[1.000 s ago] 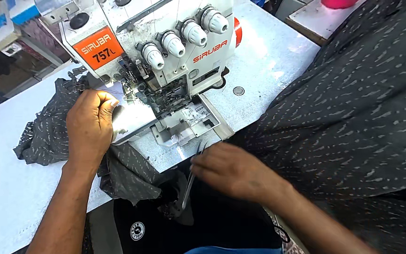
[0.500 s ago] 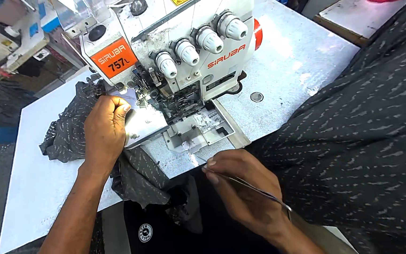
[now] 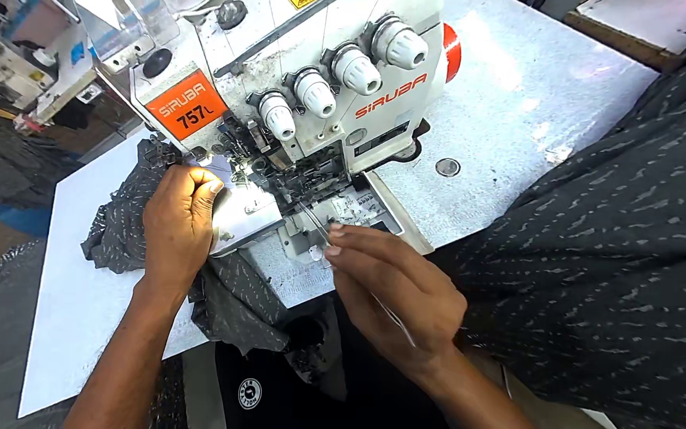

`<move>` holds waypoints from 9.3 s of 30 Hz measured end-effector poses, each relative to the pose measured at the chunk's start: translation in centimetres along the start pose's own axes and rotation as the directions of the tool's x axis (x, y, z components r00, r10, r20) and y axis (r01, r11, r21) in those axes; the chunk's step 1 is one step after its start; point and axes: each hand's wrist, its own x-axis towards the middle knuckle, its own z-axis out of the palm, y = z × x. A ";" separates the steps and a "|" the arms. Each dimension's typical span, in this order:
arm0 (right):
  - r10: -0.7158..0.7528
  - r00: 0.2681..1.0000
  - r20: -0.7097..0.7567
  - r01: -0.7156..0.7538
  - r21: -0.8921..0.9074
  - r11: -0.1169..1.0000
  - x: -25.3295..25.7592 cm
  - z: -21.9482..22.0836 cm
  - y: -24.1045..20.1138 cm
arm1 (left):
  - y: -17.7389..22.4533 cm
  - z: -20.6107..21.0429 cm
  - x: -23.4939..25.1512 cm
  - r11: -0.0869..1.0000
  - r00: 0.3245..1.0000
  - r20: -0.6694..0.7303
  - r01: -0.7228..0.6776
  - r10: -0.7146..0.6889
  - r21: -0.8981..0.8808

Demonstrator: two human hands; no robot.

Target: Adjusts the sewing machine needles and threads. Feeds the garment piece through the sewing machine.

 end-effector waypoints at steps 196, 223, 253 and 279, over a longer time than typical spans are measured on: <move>0.534 0.664 0.523 -0.612 0.791 -0.013 2.8 -5.2 2.8 | 12.8 1.9 -9.7 0.888 0.988 -0.154 -0.091 0.023 -0.451; 0.568 0.677 0.467 -0.605 0.793 0.069 4.0 -5.4 3.1 | 0.6 0.6 1.3 0.976 0.977 -0.084 0.205 -0.198 0.079; 0.640 0.678 0.361 -0.596 0.780 0.191 5.2 -3.9 3.6 | 0.9 2.0 0.6 0.804 0.815 -0.175 0.464 -0.552 -0.372; 0.514 0.817 0.261 -0.553 0.103 0.827 7.1 -2.6 5.0 | -5.3 -1.8 -1.5 0.291 0.480 0.031 0.580 -0.877 -0.761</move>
